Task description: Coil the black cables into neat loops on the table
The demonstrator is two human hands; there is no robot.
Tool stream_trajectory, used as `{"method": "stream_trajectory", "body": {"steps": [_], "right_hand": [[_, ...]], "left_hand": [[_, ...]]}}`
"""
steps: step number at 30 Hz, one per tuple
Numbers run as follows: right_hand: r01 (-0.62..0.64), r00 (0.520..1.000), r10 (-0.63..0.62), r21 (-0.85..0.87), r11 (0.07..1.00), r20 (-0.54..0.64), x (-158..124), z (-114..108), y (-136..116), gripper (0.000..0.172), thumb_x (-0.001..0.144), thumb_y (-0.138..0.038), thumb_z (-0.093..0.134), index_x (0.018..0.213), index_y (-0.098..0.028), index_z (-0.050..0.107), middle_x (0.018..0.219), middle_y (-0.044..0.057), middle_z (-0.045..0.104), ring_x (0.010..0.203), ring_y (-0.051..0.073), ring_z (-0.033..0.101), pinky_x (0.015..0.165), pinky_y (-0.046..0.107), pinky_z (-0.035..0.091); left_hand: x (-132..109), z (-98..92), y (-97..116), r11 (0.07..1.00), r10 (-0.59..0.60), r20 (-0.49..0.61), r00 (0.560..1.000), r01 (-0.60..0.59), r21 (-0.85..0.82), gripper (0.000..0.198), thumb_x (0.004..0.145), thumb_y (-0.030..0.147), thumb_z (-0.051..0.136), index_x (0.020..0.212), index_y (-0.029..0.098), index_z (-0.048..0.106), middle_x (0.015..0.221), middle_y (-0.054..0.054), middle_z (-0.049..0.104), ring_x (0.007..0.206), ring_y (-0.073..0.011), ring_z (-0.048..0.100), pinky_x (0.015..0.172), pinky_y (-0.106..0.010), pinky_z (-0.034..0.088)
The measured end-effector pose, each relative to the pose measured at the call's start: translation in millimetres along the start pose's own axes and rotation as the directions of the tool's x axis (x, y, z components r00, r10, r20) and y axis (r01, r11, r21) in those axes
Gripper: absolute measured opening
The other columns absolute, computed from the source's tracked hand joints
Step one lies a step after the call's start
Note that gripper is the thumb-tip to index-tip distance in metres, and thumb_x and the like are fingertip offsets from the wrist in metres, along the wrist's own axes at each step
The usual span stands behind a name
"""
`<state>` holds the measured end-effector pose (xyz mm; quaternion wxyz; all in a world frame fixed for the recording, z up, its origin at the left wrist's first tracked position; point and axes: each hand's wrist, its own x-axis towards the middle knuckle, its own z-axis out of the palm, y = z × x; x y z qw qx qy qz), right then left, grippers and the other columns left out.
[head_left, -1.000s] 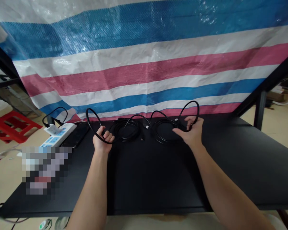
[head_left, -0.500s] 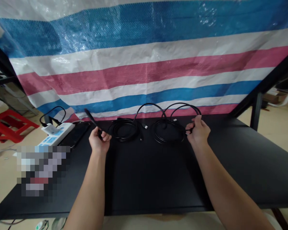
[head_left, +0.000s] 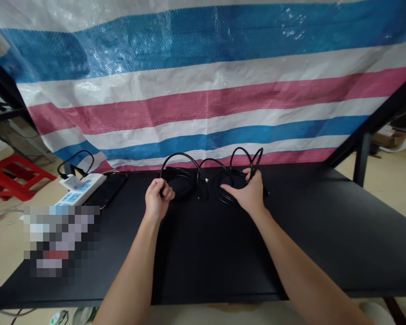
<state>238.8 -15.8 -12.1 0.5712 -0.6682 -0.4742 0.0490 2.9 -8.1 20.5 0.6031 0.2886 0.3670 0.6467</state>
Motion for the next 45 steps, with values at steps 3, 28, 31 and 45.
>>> {"method": "stream_trajectory", "body": {"steps": [3, 28, 31, 45], "right_hand": [[-0.047, 0.999, 0.047, -0.052, 0.998, -0.003, -2, 2, -5, 0.036, 0.056, -0.042, 0.069, 0.066, -0.026, 0.038, 0.066, -0.001, 0.052, 0.067, 0.019, 0.055, 0.07, 0.034, 0.047], [-0.338, 0.94, 0.195, 0.678, 0.652, 0.281, -23, 18, -33, 0.054, 0.056, -0.055, 0.074, 0.052, -0.024, 0.031, 0.038, -0.01, 0.034, 0.037, 0.008, 0.034, 0.041, 0.025, 0.031], [-0.427, 0.898, 0.15, 0.739, 0.521, 0.413, -12, 5, -33, 0.061, 0.056, -0.059, 0.073, 0.047, -0.023, 0.024, 0.034, -0.01, 0.022, 0.035, 0.007, 0.026, 0.039, 0.023, 0.025], [-0.436, 0.858, 0.168, 0.516, 0.737, 0.485, -24, 30, -52, 0.045, 0.066, -0.052, 0.064, 0.041, -0.023, 0.041, 0.038, -0.003, 0.042, 0.041, 0.012, 0.042, 0.048, 0.028, 0.036]], "left_hand": [[-3, 3.4, 0, 0.998, -0.037, 0.048, 0.998, 0.039, -0.045, 0.029, 0.082, 0.025, 0.059, 0.058, 0.018, 0.043, 0.043, 0.009, 0.028, 0.034, -0.0048, 0.025, 0.042, -0.02, 0.025], [-21, 28.2, -49, 0.982, -0.168, 0.184, 0.968, 0.147, 0.123, 0.044, 0.071, 0.048, 0.068, 0.055, 0.02, 0.039, 0.052, 0.004, 0.044, 0.05, -0.0103, 0.046, 0.051, -0.024, 0.035], [-15, 24.0, -50, 0.978, -0.115, 0.161, 0.98, 0.084, 0.189, 0.055, 0.068, 0.054, 0.068, 0.041, 0.018, 0.036, 0.06, -0.004, 0.057, 0.058, -0.0127, 0.054, 0.053, -0.024, 0.039], [-20, 27.6, -26, 0.987, -0.104, -0.018, 0.994, 0.101, -0.123, 0.014, 0.08, 0.027, 0.062, 0.088, 0.021, 0.053, 0.063, 0.005, 0.063, 0.045, -0.0079, 0.055, 0.049, -0.021, 0.047]]}}
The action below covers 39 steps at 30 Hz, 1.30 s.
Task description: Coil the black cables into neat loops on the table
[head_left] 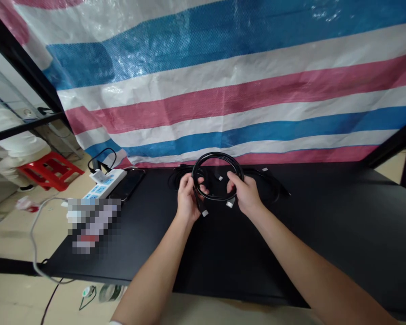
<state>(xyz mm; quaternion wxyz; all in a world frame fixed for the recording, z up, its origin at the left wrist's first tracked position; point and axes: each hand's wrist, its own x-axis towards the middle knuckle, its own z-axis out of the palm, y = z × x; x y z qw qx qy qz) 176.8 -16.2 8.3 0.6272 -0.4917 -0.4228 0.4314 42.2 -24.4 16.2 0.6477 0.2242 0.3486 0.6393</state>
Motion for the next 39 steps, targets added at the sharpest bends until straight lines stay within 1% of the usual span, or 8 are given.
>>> {"method": "stream_trajectory", "body": {"steps": [5, 9, 11, 14, 19, 24, 34, 39], "right_hand": [[0.097, 0.99, -0.137, -0.594, 0.799, -0.023, 26, 30, -8, 0.013, 0.074, -0.032, 0.06, 0.072, -0.019, 0.061, 0.062, 0.003, 0.064, 0.066, 0.022, 0.062, 0.068, 0.033, 0.045], [0.066, 0.994, 0.044, -0.884, 0.463, 0.097, 40, 56, -8, 0.02, 0.082, -0.029, 0.054, 0.083, -0.014, 0.067, 0.088, 0.016, 0.07, 0.088, 0.028, 0.066, 0.075, 0.035, 0.047], [0.055, 0.986, 0.123, -0.927, 0.372, 0.108, 42, 66, -4, 0.023, 0.084, -0.028, 0.052, 0.09, -0.013, 0.068, 0.095, 0.019, 0.069, 0.092, 0.029, 0.066, 0.074, 0.035, 0.048], [0.046, 0.981, 0.164, -0.948, 0.313, 0.102, 43, 76, 1, 0.027, 0.086, -0.022, 0.049, 0.104, -0.011, 0.065, 0.103, 0.021, 0.066, 0.096, 0.029, 0.065, 0.074, 0.035, 0.049], [0.093, 0.974, 0.181, -0.97, 0.224, 0.135, 45, 82, 5, 0.038, 0.09, -0.018, 0.041, 0.125, -0.012, 0.051, 0.117, 0.022, 0.06, 0.1, 0.027, 0.064, 0.077, 0.036, 0.049], [0.212, 0.968, 0.112, -0.972, 0.105, 0.223, 42, 80, 11, 0.038, 0.092, -0.018, 0.032, 0.121, -0.013, 0.056, 0.116, 0.021, 0.06, 0.107, 0.028, 0.059, 0.08, 0.038, 0.048], [0.459, 0.88, 0.08, -0.882, 0.102, 0.467, 50, 60, 22, 0.039, 0.087, -0.014, 0.039, 0.113, -0.021, 0.067, 0.116, 0.01, 0.062, 0.108, 0.023, 0.054, 0.091, 0.032, 0.045], [0.493, 0.862, 0.076, -0.865, 0.097, 0.5, 46, 56, 24, 0.035, 0.088, -0.026, 0.046, 0.117, -0.02, 0.065, 0.12, 0.01, 0.06, 0.113, 0.024, 0.051, 0.095, 0.035, 0.042]], "left_hand": [[31, -16.1, 28, 0.904, 0.187, -0.139, 0.973, -0.115, 0.412, 0.023, 0.081, 0.03, 0.059, 0.099, 0.018, 0.054, 0.051, 0.007, 0.052, 0.046, -0.0127, 0.058, 0.052, -0.024, 0.047], [53, -31.3, 47, 0.379, 0.355, -0.15, 0.923, 0.005, 0.925, 0.02, 0.084, 0.028, 0.052, 0.077, 0.015, 0.065, 0.063, -0.006, 0.065, 0.073, -0.0223, 0.067, 0.07, -0.031, 0.049], [58, -36.5, 51, 0.095, 0.375, -0.102, 0.921, 0.071, 0.993, 0.024, 0.086, 0.026, 0.048, 0.082, 0.015, 0.069, 0.082, -0.013, 0.071, 0.09, -0.0274, 0.067, 0.08, -0.034, 0.048], [62, -42.0, 49, -0.139, 0.336, -0.071, 0.939, 0.124, 0.983, 0.032, 0.09, 0.025, 0.042, 0.101, 0.013, 0.069, 0.102, -0.018, 0.07, 0.103, -0.0292, 0.064, 0.087, -0.036, 0.046], [63, -47.4, 42, -0.243, 0.353, -0.032, 0.935, 0.125, 0.962, 0.044, 0.088, 0.024, 0.047, 0.129, 0.012, 0.053, 0.12, -0.018, 0.062, 0.109, -0.0249, 0.061, 0.089, -0.032, 0.046], [53, -46.7, 41, -0.351, 0.351, 0.009, 0.936, 0.122, 0.928, 0.047, 0.082, 0.037, 0.057, 0.125, 0.018, 0.058, 0.122, -0.017, 0.059, 0.115, -0.0297, 0.055, 0.092, -0.038, 0.046], [50, -41.8, 35, -0.375, 0.291, -0.019, 0.957, 0.132, 0.918, 0.04, 0.088, 0.017, 0.037, 0.12, 0.02, 0.062, 0.107, -0.015, 0.065, 0.094, -0.0268, 0.065, 0.08, -0.037, 0.049], [46, -39.3, 29, -0.462, 0.412, 0.166, 0.896, 0.048, 0.886, 0.034, 0.088, 0.021, 0.044, 0.115, 0.017, 0.065, 0.12, -0.017, 0.06, 0.114, -0.0279, 0.056, 0.094, -0.04, 0.043]]}}
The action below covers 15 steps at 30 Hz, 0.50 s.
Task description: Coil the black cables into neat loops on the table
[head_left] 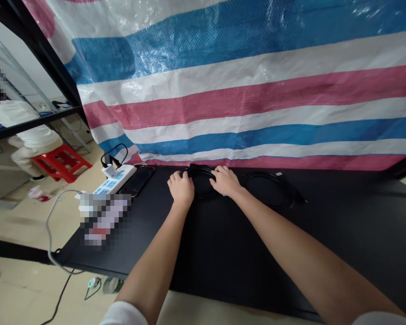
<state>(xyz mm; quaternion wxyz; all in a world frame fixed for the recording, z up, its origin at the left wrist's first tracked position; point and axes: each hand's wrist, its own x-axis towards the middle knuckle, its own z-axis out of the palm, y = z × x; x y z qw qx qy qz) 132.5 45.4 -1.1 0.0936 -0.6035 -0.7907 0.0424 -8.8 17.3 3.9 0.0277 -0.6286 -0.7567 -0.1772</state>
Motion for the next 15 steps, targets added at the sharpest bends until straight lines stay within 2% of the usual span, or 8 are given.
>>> {"method": "stream_trajectory", "body": {"steps": [1, 3, 6, 8, 11, 13, 15], "right_hand": [[0.0, 1.0, 0.0, 0.001, 1.0, -0.002, -1, 0, -1, 0.034, 0.088, -0.025, 0.047, 0.117, -0.02, 0.064, 0.121, 0.01, 0.06, 0.114, 0.025, 0.05, 0.096, 0.036, 0.041], [-0.002, 1.0, 0.002, 0.013, 1.0, -0.006, -4, 0, -3, 0.034, 0.088, -0.023, 0.045, 0.116, -0.018, 0.064, 0.122, 0.012, 0.06, 0.115, 0.025, 0.049, 0.097, 0.036, 0.04], [-0.002, 1.0, 0.003, 0.06, 0.998, -0.019, -7, -3, -1, 0.034, 0.089, -0.021, 0.043, 0.115, -0.018, 0.064, 0.123, 0.011, 0.061, 0.116, 0.024, 0.05, 0.098, 0.036, 0.039], [0.011, 0.998, -0.004, 0.107, 0.994, -0.058, -11, -6, 5, 0.035, 0.088, -0.02, 0.044, 0.117, -0.019, 0.063, 0.122, 0.01, 0.062, 0.114, 0.023, 0.05, 0.098, 0.035, 0.039], [0.037, 0.979, -0.004, 0.159, 0.987, -0.204, -24, -9, 26, 0.035, 0.085, -0.02, 0.046, 0.115, -0.018, 0.064, 0.115, 0.009, 0.064, 0.11, 0.023, 0.053, 0.098, 0.037, 0.04], [0.033, 0.938, 0.027, 0.168, 0.985, -0.347, -38, -10, 48, 0.032, 0.084, -0.022, 0.046, 0.108, -0.017, 0.066, 0.107, 0.01, 0.066, 0.105, 0.025, 0.054, 0.098, 0.04, 0.04], [0.002, 0.877, 0.079, 0.169, 0.986, -0.474, -53, -8, 75, 0.028, 0.082, -0.024, 0.047, 0.099, -0.018, 0.068, 0.099, 0.011, 0.067, 0.099, 0.026, 0.056, 0.096, 0.043, 0.041]], "left_hand": [[-2, 0.5, 2, 0.998, 0.058, -0.013, 0.998, -0.058, -0.022, 0.034, 0.088, 0.022, 0.044, 0.114, 0.018, 0.066, 0.122, -0.016, 0.06, 0.114, -0.0269, 0.055, 0.095, -0.039, 0.043], [-5, 1.4, 6, 0.971, 0.222, 0.06, 0.973, -0.215, -0.102, 0.032, 0.088, 0.025, 0.045, 0.111, 0.02, 0.067, 0.116, -0.013, 0.063, 0.109, -0.0243, 0.058, 0.092, -0.035, 0.045], [-11, 3.3, 12, 0.895, 0.436, 0.215, 0.874, -0.396, -0.203, 0.03, 0.087, 0.029, 0.047, 0.105, 0.021, 0.07, 0.103, -0.01, 0.068, 0.098, -0.0224, 0.063, 0.086, -0.033, 0.048], [-14, 5.2, 14, 0.882, 0.468, 0.244, 0.85, -0.431, -0.191, 0.029, 0.087, 0.026, 0.047, 0.101, 0.02, 0.072, 0.097, -0.011, 0.07, 0.095, -0.0228, 0.064, 0.085, -0.033, 0.048], [-16, 9.3, 14, 0.888, 0.457, 0.218, 0.862, -0.432, -0.156, 0.029, 0.087, 0.024, 0.046, 0.094, 0.019, 0.074, 0.093, -0.011, 0.07, 0.092, -0.023, 0.064, 0.085, -0.035, 0.047], [-17, 12.6, 14, 0.885, 0.46, 0.175, 0.87, -0.434, -0.166, 0.027, 0.086, 0.025, 0.048, 0.09, 0.019, 0.074, 0.091, -0.011, 0.071, 0.09, -0.0227, 0.065, 0.085, -0.035, 0.046], [-17, 14.8, 14, 0.884, 0.453, 0.114, 0.884, -0.429, -0.188, 0.025, 0.085, 0.026, 0.05, 0.088, 0.02, 0.074, 0.09, -0.01, 0.071, 0.09, -0.0224, 0.065, 0.086, -0.035, 0.045]]}}
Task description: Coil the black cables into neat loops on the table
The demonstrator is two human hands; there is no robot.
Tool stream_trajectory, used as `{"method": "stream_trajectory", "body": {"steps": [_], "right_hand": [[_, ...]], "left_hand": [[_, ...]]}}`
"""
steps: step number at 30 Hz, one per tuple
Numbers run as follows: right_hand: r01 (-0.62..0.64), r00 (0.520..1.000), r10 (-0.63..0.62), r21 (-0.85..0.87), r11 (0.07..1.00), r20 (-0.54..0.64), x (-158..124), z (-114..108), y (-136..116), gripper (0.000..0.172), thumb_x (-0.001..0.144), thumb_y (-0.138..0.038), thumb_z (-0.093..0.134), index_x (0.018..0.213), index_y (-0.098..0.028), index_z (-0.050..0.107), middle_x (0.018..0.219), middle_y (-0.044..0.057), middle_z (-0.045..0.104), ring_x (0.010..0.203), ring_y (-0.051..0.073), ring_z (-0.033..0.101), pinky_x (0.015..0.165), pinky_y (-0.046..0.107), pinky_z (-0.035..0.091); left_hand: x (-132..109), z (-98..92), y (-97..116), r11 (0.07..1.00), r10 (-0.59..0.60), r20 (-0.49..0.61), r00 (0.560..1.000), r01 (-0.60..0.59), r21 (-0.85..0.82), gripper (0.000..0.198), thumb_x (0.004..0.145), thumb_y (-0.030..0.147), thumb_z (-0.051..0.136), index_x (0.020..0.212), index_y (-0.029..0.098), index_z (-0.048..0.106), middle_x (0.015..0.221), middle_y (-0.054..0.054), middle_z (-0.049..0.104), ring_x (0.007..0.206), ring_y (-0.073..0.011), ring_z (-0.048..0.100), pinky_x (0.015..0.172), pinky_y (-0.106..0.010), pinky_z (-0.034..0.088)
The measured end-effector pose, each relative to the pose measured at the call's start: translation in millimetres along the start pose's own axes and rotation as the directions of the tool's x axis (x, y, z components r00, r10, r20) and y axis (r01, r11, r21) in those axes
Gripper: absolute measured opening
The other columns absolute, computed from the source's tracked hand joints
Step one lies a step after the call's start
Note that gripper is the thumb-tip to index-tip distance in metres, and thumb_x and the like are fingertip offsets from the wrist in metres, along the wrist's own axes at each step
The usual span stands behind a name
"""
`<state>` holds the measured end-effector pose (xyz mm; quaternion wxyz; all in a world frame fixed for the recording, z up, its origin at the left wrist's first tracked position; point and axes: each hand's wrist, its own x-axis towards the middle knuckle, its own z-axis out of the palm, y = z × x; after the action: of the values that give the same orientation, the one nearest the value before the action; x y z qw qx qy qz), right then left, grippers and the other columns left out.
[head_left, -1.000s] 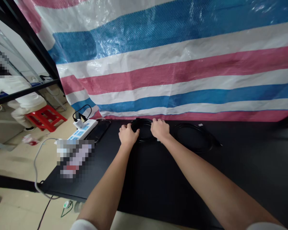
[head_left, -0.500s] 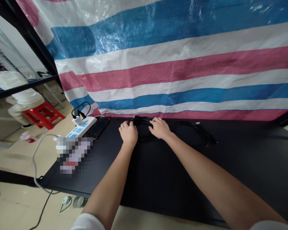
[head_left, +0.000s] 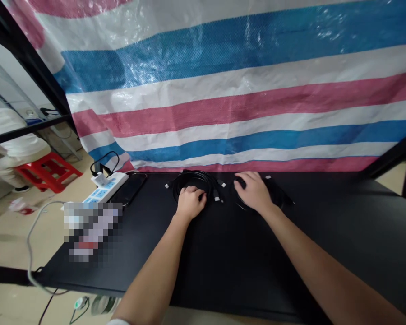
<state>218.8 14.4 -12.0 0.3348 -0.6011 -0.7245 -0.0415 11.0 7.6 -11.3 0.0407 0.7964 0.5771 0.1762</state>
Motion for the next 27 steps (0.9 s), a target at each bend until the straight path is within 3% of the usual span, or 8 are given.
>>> {"method": "stream_trajectory", "body": {"steps": [4, 6, 8, 10, 12, 15, 20, 27], "right_hand": [[-0.135, 0.963, 0.124, -0.03, 0.99, -0.24, -24, -13, 50, 0.021, 0.078, -0.025, 0.048, 0.086, -0.021, 0.067, 0.088, 0.01, 0.067, 0.087, 0.027, 0.057, 0.088, 0.046, 0.044], [-0.223, 0.931, 0.204, -0.029, 0.974, -0.303, -31, -16, 64, 0.02, 0.077, -0.025, 0.048, 0.083, -0.022, 0.066, 0.084, 0.01, 0.066, 0.084, 0.028, 0.056, 0.085, 0.047, 0.044], [-0.287, 0.91, 0.265, -0.024, 0.957, -0.32, -35, -17, 70, 0.019, 0.076, -0.025, 0.047, 0.083, -0.022, 0.065, 0.082, 0.01, 0.065, 0.084, 0.028, 0.055, 0.084, 0.047, 0.045], [-0.308, 0.908, 0.288, -0.018, 0.951, -0.304, -36, -17, 70, 0.02, 0.075, -0.025, 0.047, 0.084, -0.022, 0.065, 0.082, 0.01, 0.064, 0.085, 0.029, 0.055, 0.084, 0.047, 0.045], [-0.3, 0.916, 0.285, -0.01, 0.954, -0.281, -36, -16, 68, 0.022, 0.075, -0.025, 0.047, 0.086, -0.021, 0.066, 0.083, 0.011, 0.064, 0.086, 0.028, 0.054, 0.084, 0.046, 0.045], [-0.294, 0.922, 0.285, 0.003, 0.956, -0.263, -36, -15, 68, 0.025, 0.075, -0.024, 0.046, 0.09, -0.02, 0.066, 0.083, 0.011, 0.064, 0.086, 0.028, 0.054, 0.086, 0.046, 0.044], [-0.31, 0.92, 0.306, 0.023, 0.95, -0.244, -38, -15, 72, 0.028, 0.075, -0.023, 0.046, 0.095, -0.018, 0.065, 0.083, 0.011, 0.063, 0.086, 0.028, 0.053, 0.086, 0.046, 0.043], [-0.306, 0.927, 0.311, 0.056, 0.95, -0.21, -39, -12, 69, 0.028, 0.075, -0.022, 0.046, 0.096, -0.018, 0.064, 0.082, 0.01, 0.063, 0.086, 0.028, 0.053, 0.086, 0.045, 0.043]], "left_hand": [[1, -8.3, -5, 0.998, -0.055, -0.153, 0.987, 0.049, -0.043, 0.028, 0.084, 0.029, 0.048, 0.095, 0.019, 0.072, 0.097, -0.01, 0.071, 0.098, -0.0228, 0.063, 0.092, -0.035, 0.043], [2, -20.1, -13, 0.98, -0.197, -0.245, 0.949, 0.194, -0.039, 0.034, 0.084, 0.031, 0.045, 0.102, 0.016, 0.069, 0.106, -0.013, 0.069, 0.103, -0.0253, 0.06, 0.094, -0.037, 0.041], [2, -33.5, -25, 0.882, -0.452, -0.342, 0.824, 0.47, -0.035, 0.041, 0.083, 0.032, 0.042, 0.113, 0.012, 0.063, 0.118, -0.018, 0.063, 0.112, -0.0312, 0.055, 0.096, -0.045, 0.04], [1, -44.9, -40, 0.727, -0.652, -0.34, 0.678, 0.686, -0.027, 0.052, 0.079, 0.035, 0.046, 0.121, 0.005, 0.056, 0.134, -0.025, 0.05, 0.125, -0.0386, 0.044, 0.099, -0.052, 0.036], [-1, -51.6, -51, 0.642, -0.738, -0.273, 0.617, 0.767, -0.003, 0.062, 0.078, 0.038, 0.047, 0.125, -0.001, 0.05, 0.143, -0.03, 0.036, 0.129, -0.0415, 0.039, 0.103, -0.055, 0.03], [-3, -52.8, -59, 0.595, -0.788, -0.184, 0.587, 0.803, 0.017, 0.066, 0.079, 0.042, 0.045, 0.126, -0.003, 0.048, 0.143, -0.032, 0.033, 0.13, -0.0419, 0.038, 0.106, -0.056, 0.026], [-2, -45.5, -56, 0.605, -0.766, -0.254, 0.59, 0.796, 0.023, 0.063, 0.078, 0.044, 0.043, 0.125, 0.002, 0.05, 0.144, -0.029, 0.034, 0.134, -0.0415, 0.031, 0.106, -0.058, 0.023], [-3, -40.0, -60, 0.528, -0.803, -0.326, 0.499, 0.849, -0.001, 0.065, 0.077, 0.042, 0.045, 0.122, -0.004, 0.049, 0.141, -0.033, 0.035, 0.134, -0.0421, 0.029, 0.108, -0.058, 0.022]]}}
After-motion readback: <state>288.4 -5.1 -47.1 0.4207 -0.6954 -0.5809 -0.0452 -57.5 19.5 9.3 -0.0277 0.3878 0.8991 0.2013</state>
